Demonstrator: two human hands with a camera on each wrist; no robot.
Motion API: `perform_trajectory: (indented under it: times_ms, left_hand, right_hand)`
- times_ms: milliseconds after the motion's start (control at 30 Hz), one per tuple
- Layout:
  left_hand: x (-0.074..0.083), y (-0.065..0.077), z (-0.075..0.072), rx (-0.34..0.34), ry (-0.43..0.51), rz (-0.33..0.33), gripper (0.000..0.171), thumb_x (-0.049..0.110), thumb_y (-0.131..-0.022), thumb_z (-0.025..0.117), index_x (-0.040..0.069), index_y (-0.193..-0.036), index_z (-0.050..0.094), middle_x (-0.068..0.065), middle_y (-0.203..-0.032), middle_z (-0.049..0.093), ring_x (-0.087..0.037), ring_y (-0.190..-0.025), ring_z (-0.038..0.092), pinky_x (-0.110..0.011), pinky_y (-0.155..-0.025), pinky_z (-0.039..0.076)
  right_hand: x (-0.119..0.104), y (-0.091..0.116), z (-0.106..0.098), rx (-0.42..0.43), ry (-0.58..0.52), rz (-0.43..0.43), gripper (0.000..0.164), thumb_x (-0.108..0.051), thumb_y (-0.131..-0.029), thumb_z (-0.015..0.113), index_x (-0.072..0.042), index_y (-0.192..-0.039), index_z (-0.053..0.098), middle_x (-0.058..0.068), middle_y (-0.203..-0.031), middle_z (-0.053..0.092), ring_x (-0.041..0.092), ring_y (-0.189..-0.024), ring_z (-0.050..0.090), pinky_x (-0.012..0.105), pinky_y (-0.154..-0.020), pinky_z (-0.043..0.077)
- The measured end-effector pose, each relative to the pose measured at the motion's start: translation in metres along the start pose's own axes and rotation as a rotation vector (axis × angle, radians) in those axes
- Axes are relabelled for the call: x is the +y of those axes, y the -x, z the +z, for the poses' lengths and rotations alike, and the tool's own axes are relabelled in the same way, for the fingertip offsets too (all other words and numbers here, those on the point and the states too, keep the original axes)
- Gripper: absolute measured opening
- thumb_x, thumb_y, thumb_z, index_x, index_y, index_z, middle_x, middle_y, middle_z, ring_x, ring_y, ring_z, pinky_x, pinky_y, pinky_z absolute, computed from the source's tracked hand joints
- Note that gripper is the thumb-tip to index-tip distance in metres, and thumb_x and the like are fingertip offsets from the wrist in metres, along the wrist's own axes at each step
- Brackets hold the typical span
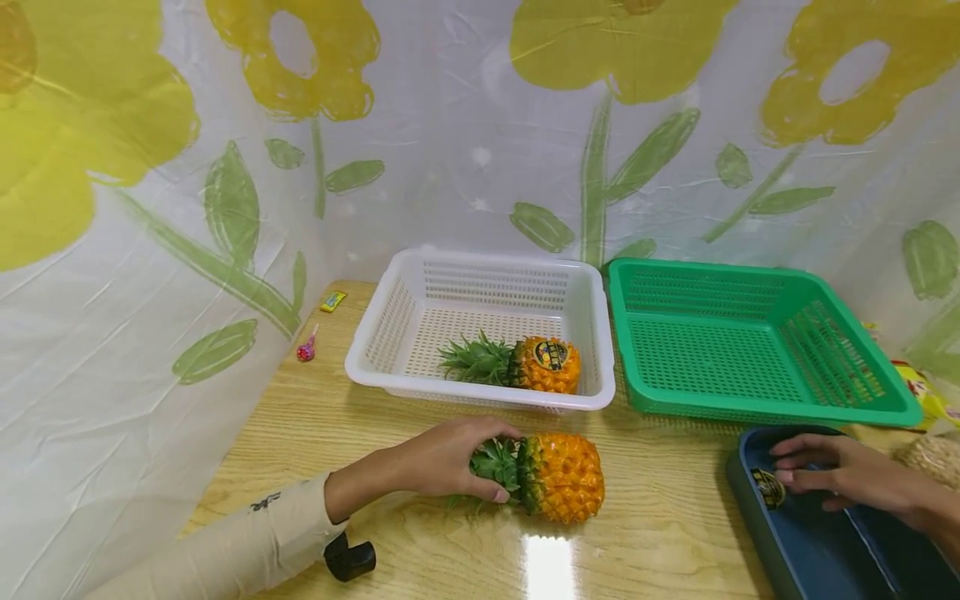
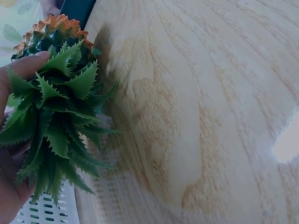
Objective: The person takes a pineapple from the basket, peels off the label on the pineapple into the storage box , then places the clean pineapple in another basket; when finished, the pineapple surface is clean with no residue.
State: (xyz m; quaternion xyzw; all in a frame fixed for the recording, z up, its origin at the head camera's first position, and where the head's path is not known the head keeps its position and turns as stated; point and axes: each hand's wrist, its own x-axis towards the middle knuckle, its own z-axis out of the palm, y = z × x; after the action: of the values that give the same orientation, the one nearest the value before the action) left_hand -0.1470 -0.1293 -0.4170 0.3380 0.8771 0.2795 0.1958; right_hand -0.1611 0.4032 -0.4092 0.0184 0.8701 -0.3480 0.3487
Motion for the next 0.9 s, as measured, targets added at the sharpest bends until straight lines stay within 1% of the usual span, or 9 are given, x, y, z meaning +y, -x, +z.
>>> perform_trajectory:
  times_ms: [100,200,267,433,533,633,700,767,900]
  left_hand:
    - [0.0,-0.001,0.0,-0.008,0.007,0.001,0.075,0.053,-0.086,0.074,0.022,-0.149,0.047,0.003,-0.151,0.05,-0.021,-0.139,0.047,-0.046,-0.112,0.041]
    - [0.001,-0.001,0.0,-0.013,0.012,0.002,0.074,0.052,-0.087,0.075,0.022,-0.149,0.047,0.003,-0.151,0.05,-0.02,-0.139,0.047,-0.046,-0.112,0.041]
    - [0.001,-0.001,0.0,-0.012,0.01,-0.001,0.074,0.052,-0.087,0.075,0.022,-0.149,0.047,0.003,-0.151,0.05,-0.02,-0.139,0.047,-0.046,-0.113,0.041]
    - [0.0,0.0,0.0,-0.009,0.002,-0.007,0.075,0.052,-0.086,0.076,0.023,-0.149,0.047,0.003,-0.151,0.05,-0.02,-0.139,0.047,-0.046,-0.113,0.041]
    - [0.001,0.0,0.0,-0.01,0.004,-0.007,0.075,0.051,-0.086,0.076,0.023,-0.149,0.047,0.003,-0.151,0.05,-0.02,-0.139,0.047,-0.046,-0.113,0.041]
    - [0.002,0.0,-0.001,-0.012,0.011,-0.006,0.074,0.051,-0.086,0.076,0.022,-0.149,0.047,0.003,-0.151,0.05,-0.021,-0.139,0.047,-0.046,-0.113,0.041]
    - [0.002,0.0,-0.001,-0.014,0.016,-0.009,0.074,0.05,-0.086,0.076,0.023,-0.149,0.047,0.003,-0.151,0.05,-0.021,-0.139,0.047,-0.046,-0.113,0.041]
    - [0.002,0.0,-0.001,-0.016,0.021,-0.009,0.074,0.049,-0.086,0.076,0.023,-0.148,0.047,0.003,-0.151,0.05,-0.021,-0.139,0.047,-0.046,-0.113,0.041]
    - [0.002,-0.001,-0.001,-0.022,0.036,-0.012,0.073,0.048,-0.086,0.077,0.022,-0.148,0.047,0.003,-0.15,0.05,-0.021,-0.139,0.047,-0.046,-0.113,0.041]
  right_hand:
    - [-0.001,0.004,-0.002,0.032,0.052,-0.006,0.072,-0.039,-0.1,0.061,0.013,-0.144,0.038,0.031,-0.131,0.057,0.036,-0.107,0.066,0.047,-0.076,0.058]
    - [-0.004,0.008,-0.005,0.054,0.084,-0.032,0.074,-0.039,-0.101,0.06,0.015,-0.144,0.035,0.035,-0.134,0.054,0.035,-0.106,0.067,0.043,-0.073,0.058]
    - [-0.008,0.011,-0.006,0.071,0.095,-0.047,0.073,-0.038,-0.101,0.06,0.015,-0.145,0.035,0.035,-0.135,0.054,0.031,-0.106,0.067,0.04,-0.072,0.057]
    - [-0.021,0.021,-0.008,0.079,0.112,-0.102,0.066,-0.036,-0.103,0.057,0.011,-0.145,0.038,0.03,-0.135,0.056,0.019,-0.1,0.067,0.038,-0.071,0.055]
    - [-0.03,0.03,-0.007,0.073,0.099,-0.135,0.063,-0.033,-0.104,0.056,0.009,-0.147,0.036,0.028,-0.136,0.056,0.013,-0.098,0.067,0.038,-0.073,0.055]
    - [-0.041,0.037,-0.001,0.101,0.106,-0.178,0.062,-0.032,-0.105,0.054,0.007,-0.148,0.034,0.027,-0.137,0.056,0.007,-0.097,0.066,0.037,-0.071,0.055]
    - [-0.049,0.041,0.004,0.142,0.119,-0.209,0.06,-0.032,-0.104,0.056,0.004,-0.148,0.036,0.023,-0.136,0.059,0.005,-0.094,0.066,0.034,-0.07,0.054]
    - [-0.057,0.043,0.011,0.196,0.133,-0.261,0.056,-0.03,-0.103,0.059,0.0,-0.147,0.04,0.017,-0.132,0.062,0.006,-0.091,0.066,0.032,-0.067,0.053]
    - [-0.074,0.045,0.023,0.266,0.098,-0.357,0.046,-0.025,-0.101,0.063,-0.009,-0.141,0.049,-0.005,-0.124,0.065,0.009,-0.092,0.067,0.031,-0.066,0.052]
